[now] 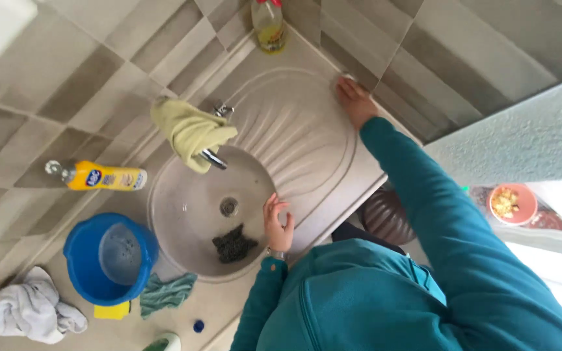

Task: The person cleans a bathroom sink and countertop using multiple cloths and cleaning agents. They apply liquid cleaner, scrub the sink basin and faucet, rinse and wring cloths, and wipe the surrounding countertop and tiled wall. The person also moves a bucket and cleaning bottles to clear the workspace.

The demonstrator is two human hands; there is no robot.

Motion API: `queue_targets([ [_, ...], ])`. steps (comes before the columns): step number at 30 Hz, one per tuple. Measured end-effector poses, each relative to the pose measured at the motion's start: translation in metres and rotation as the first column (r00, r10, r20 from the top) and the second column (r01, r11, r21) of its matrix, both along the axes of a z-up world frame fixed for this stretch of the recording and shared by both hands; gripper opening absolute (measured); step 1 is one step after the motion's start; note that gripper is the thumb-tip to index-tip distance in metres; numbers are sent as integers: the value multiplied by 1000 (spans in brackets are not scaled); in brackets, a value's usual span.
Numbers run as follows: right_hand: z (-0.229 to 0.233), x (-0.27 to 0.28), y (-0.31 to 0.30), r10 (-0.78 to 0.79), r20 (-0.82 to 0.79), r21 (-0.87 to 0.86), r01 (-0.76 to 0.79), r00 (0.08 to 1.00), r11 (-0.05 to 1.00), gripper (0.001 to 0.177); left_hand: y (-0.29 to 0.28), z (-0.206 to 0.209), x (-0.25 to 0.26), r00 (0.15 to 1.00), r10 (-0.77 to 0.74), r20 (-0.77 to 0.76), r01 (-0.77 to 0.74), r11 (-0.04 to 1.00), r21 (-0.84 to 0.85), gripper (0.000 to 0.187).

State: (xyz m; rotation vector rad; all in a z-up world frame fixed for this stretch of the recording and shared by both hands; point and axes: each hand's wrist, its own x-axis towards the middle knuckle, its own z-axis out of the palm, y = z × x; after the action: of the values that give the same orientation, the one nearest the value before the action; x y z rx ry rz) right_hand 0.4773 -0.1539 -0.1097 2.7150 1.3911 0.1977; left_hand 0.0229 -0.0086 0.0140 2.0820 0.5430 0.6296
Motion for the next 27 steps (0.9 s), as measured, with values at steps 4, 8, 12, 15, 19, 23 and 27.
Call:
queue_targets([
  [4, 9, -8, 3, -62, -5, -3, 62, 998, 998, 74, -9, 8, 13, 998, -53, 17, 52, 997, 50, 27],
  [8, 24, -51, -83, 126, 35, 343, -131, 991, 930, 46, -12, 3, 16, 998, -68, 3, 68, 997, -21, 25],
  [12, 80, -125, -168, 39, -15, 364, -31, 999, 931, 43, -12, -1, 20, 998, -65, 8, 65, 996, -62, 26],
  [15, 71, -142, -180, -54, -128, 376, 99, 990, 921, 45, -16, 1, 36, 996, -76, 48, 81, 992, -100, 25],
  [19, 24, -81, -100, -178, -693, 376, 561, 699, 738, 50, 3, 32, 106, 985, -137, 100, 141, 989, -33, 25],
  [23, -2, -18, 8, -213, -251, 341, 293, 944, 894, 55, 50, 51, 214, 980, -125, 153, 100, 982, 158, 36],
  [27, -9, 27, 81, -43, 412, 131, -13, 910, 991, 59, 107, 49, 337, 962, 53, 270, -91, 987, 131, 71],
])
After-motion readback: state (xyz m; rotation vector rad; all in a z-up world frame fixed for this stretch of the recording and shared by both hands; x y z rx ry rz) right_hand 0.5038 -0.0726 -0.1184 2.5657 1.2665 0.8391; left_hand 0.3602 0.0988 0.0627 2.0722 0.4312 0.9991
